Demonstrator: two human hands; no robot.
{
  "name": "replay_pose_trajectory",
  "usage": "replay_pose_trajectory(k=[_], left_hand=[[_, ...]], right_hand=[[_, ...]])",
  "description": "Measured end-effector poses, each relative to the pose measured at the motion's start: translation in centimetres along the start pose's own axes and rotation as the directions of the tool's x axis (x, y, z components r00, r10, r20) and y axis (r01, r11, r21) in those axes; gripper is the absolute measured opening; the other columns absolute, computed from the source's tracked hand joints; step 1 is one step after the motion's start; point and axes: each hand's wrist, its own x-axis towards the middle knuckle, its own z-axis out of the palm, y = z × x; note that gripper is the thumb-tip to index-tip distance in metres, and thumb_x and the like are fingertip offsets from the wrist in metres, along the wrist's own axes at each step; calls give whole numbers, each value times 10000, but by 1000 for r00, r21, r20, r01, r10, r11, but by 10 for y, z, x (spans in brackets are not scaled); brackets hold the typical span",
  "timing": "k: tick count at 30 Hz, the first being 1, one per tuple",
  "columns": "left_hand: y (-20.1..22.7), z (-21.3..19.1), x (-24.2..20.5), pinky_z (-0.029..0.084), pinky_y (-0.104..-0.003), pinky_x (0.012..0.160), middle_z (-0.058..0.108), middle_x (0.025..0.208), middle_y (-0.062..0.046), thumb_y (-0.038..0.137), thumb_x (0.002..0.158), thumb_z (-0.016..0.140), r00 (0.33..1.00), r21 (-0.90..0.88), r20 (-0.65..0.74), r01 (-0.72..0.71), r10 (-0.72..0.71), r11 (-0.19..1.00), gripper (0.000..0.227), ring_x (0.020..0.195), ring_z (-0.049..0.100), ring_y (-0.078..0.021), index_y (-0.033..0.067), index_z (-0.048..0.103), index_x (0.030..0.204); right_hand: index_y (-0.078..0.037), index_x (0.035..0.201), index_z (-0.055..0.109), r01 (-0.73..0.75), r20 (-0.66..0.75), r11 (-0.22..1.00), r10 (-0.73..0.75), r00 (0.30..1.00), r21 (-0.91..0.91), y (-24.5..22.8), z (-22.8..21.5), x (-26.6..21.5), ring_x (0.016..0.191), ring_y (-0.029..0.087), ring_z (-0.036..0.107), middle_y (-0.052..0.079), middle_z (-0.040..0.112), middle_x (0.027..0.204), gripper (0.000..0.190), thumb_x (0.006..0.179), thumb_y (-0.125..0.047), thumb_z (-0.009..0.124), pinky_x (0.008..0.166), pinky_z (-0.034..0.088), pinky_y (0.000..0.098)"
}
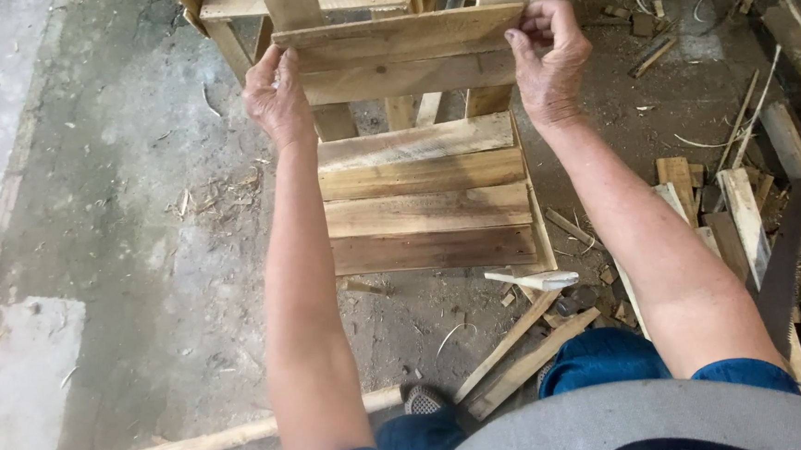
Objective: The person sits on the floor of a woodworking shop assembling a small wooden stool. They sand a small wooden block, fit wooden slats into the stool frame, pick planks from a pile, and hammer slats to secure them to the frame.
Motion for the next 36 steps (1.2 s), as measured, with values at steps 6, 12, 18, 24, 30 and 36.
replay_pose_trajectory(k=[6, 12, 18, 24, 30, 36], left_hand=[[-5, 2, -3, 620, -276, 774, 782, 922, -37, 109, 801, 845, 998, -82, -59, -24, 19, 996, 212, 829, 692, -122, 105, 823, 1012], [-8, 2, -2, 629, -231, 718, 802, 922, -38, 84, 781, 860, 996, -25, -82, -42, 39, 999, 236, 796, 702, -109, 88, 816, 1013], [-9, 4, 0, 648, -227, 678, 800, 870, 5, 163, 791, 853, 992, 94, -90, -79, 87, 992, 184, 767, 725, -76, 169, 822, 972], [-10, 5, 0, 537, -167, 567, 796, 871, 42, 249, 864, 795, 997, 196, -63, -27, 40, 980, 202, 696, 625, -20, 236, 809, 1065], [-12, 6, 1, 639, -250, 826, 746, 871, 78, 293, 881, 783, 997, 230, -13, -70, 75, 971, 315, 851, 713, -56, 212, 743, 1183], [-9, 7, 0, 653, -241, 834, 726, 925, 50, 310, 890, 773, 999, 265, 7, -45, 45, 963, 382, 872, 711, -71, 180, 708, 1244]], right_hand=[[-39, 1070, 594, 39, -21, 994, -41, 999, -102, 1, 2, -1, 801, 201, 622, 95, 664, 952, 316, 894, 94, 821, 669, 561, 324], [-37, 1065, 594, 39, -38, 996, -43, 998, -83, 5, 4, -1, 793, 203, 624, 97, 662, 941, 309, 902, 99, 819, 653, 568, 316], [-26, 1034, 592, 30, -22, 997, -31, 999, -67, 7, 3, -4, 764, 204, 606, 103, 654, 907, 265, 922, 74, 810, 645, 557, 324], [-21, 1058, 578, 70, -10, 995, -71, 997, -75, -2, 1, -2, 829, 238, 620, 116, 634, 949, 250, 958, 24, 802, 729, 574, 367], [-20, 1070, 590, 81, -10, 994, -82, 997, -77, -4, -4, 0, 831, 225, 613, 108, 650, 946, 250, 948, 15, 805, 748, 553, 373], [-29, 1072, 599, 79, -22, 994, -80, 997, -75, 0, -6, -1, 822, 223, 620, 104, 654, 931, 239, 961, -14, 811, 721, 561, 373]])
